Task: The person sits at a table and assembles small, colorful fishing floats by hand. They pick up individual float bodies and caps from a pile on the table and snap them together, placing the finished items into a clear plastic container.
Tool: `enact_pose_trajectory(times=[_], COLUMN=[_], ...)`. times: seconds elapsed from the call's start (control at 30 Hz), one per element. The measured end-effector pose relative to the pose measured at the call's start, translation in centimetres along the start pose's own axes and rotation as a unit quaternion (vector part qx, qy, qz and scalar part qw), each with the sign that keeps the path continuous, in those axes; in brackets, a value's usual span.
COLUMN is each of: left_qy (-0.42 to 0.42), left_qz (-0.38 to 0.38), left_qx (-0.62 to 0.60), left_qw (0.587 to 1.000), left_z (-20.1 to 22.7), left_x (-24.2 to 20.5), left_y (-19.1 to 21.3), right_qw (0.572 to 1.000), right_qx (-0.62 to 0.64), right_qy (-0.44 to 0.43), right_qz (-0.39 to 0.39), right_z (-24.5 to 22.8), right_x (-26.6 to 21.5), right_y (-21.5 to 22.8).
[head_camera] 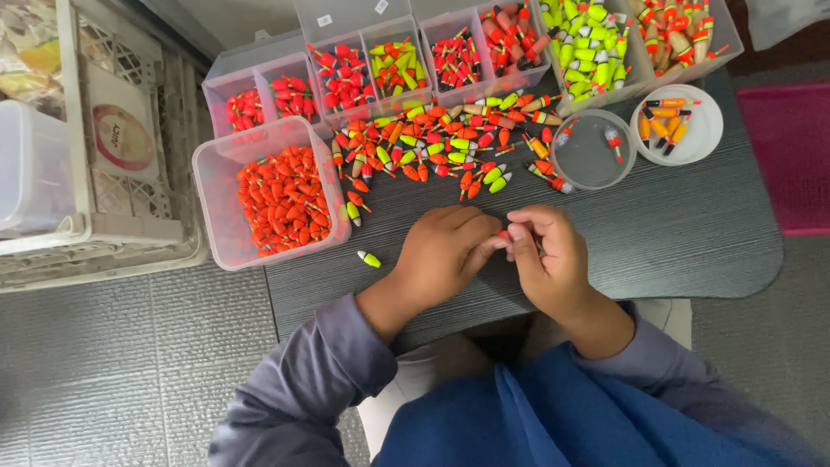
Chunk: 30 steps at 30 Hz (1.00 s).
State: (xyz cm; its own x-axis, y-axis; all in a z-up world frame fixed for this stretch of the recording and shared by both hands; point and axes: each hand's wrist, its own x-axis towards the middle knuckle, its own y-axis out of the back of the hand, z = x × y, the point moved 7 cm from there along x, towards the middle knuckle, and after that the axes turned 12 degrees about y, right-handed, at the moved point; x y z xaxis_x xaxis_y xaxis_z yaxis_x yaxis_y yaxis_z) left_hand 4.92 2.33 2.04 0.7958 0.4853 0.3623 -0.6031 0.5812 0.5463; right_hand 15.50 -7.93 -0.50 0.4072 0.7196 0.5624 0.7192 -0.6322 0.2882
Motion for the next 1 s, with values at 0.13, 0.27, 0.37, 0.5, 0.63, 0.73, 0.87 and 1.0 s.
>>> enact_pose_trajectory(times=[0.13,0.27,0.37,0.5,0.63,0.73,0.87,1.0], left_qy=[-0.025,-0.006,0.000,-0.029,-0.045,-0.027,-0.026,-0.068], left_qz=[0.014,0.018,0.019,0.035,0.043,0.035,0.024,0.046], left_qx=[0.007,-0.025,-0.038,-0.029,-0.036,-0.054,-0.051,-0.028], left_qw=[1.000,0.999,0.999,0.999,0.997,0.998,0.998,0.996], left_z=[0.8,0.9,0.6,1.2,1.0,0.9,0.8,1.6], left_x=[0.3,0.5,0.4,0.4,0.3,0.3,0.3,0.3], left_y=[0.5,1.0,0.8,1.0,1.0,1.2,0.7,1.4], right_qw=[1.000,1.000,1.000,1.000,1.000,1.000,0.999,0.999], right_qx=[0.009,0.024,0.017,0.011,0.007,-0.001,-0.010,-0.013], right_qy=[-0.001,0.003,0.011,0.014,0.017,0.030,0.034,0.030], right_qz=[0.005,0.012,0.009,0.003,0.002,0.003,-0.001,0.000], right_z=[-0.6,-0.2,-0.2,-0.5,-0.8,-0.8,-0.8,-0.9], right_x=[0.5,0.1,0.0,0.2,0.4,0.2,0.1,0.3], right_y=[0.1,0.1,0.1,0.1,0.2,0.1,0.2,0.2])
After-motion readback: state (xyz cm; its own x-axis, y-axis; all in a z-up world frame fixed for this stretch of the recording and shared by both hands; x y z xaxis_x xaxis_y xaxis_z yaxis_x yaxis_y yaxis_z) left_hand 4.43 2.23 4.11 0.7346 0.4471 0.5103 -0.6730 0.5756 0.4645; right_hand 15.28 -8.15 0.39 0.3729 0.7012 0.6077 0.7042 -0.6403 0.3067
